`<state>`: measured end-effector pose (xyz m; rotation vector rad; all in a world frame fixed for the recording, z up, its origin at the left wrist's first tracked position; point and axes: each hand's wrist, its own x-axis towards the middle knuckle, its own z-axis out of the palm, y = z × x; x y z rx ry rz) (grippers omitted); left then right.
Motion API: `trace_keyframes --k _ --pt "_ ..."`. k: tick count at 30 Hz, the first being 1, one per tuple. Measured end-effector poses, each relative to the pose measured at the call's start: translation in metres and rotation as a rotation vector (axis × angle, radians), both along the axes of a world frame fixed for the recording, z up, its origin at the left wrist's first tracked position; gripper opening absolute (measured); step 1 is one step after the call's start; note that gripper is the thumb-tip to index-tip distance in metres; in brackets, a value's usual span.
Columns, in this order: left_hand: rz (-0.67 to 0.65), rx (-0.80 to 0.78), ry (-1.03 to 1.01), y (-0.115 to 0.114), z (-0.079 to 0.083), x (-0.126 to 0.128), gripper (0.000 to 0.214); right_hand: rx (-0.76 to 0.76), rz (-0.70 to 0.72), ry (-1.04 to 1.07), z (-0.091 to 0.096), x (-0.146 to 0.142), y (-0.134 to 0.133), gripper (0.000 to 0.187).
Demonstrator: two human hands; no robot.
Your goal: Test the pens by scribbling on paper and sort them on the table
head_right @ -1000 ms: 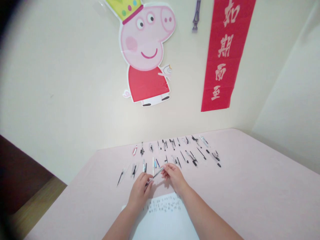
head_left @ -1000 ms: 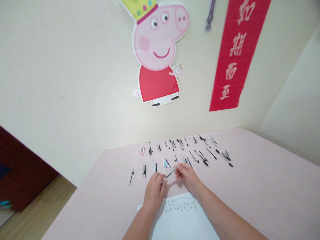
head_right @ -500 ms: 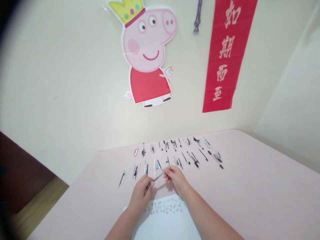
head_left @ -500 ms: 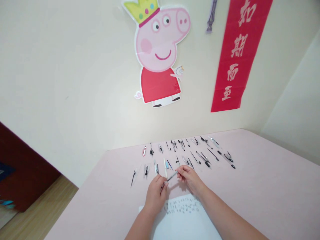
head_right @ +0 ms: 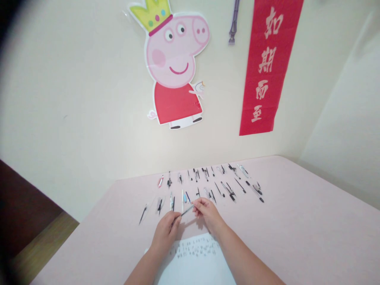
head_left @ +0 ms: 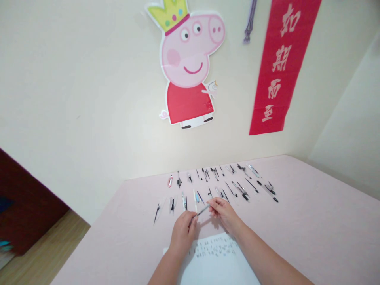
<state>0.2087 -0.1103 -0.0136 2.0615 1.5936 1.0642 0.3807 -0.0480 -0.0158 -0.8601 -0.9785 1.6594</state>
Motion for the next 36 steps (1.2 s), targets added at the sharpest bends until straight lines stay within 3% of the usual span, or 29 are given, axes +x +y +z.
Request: trace_keyframes --k 7,15,36 --pt "0.049 -0.001 -0.03 -0.0003 -0.0057 -0.0019 0.034 -0.01 -0.002 0.004 0.001 0.0003 0.0001 0.039" --pt "0.052 0.125 0.062 -0.0005 0.001 -0.0003 0.02 0.025 0.076 0.01 -0.0035 -0.0003 -0.0001 0.035" --pt "0.119 0.201 0.195 -0.0008 -0.0026 -0.0023 0.013 0.04 0.178 0.014 -0.0049 -0.002 -0.0039 0.034"
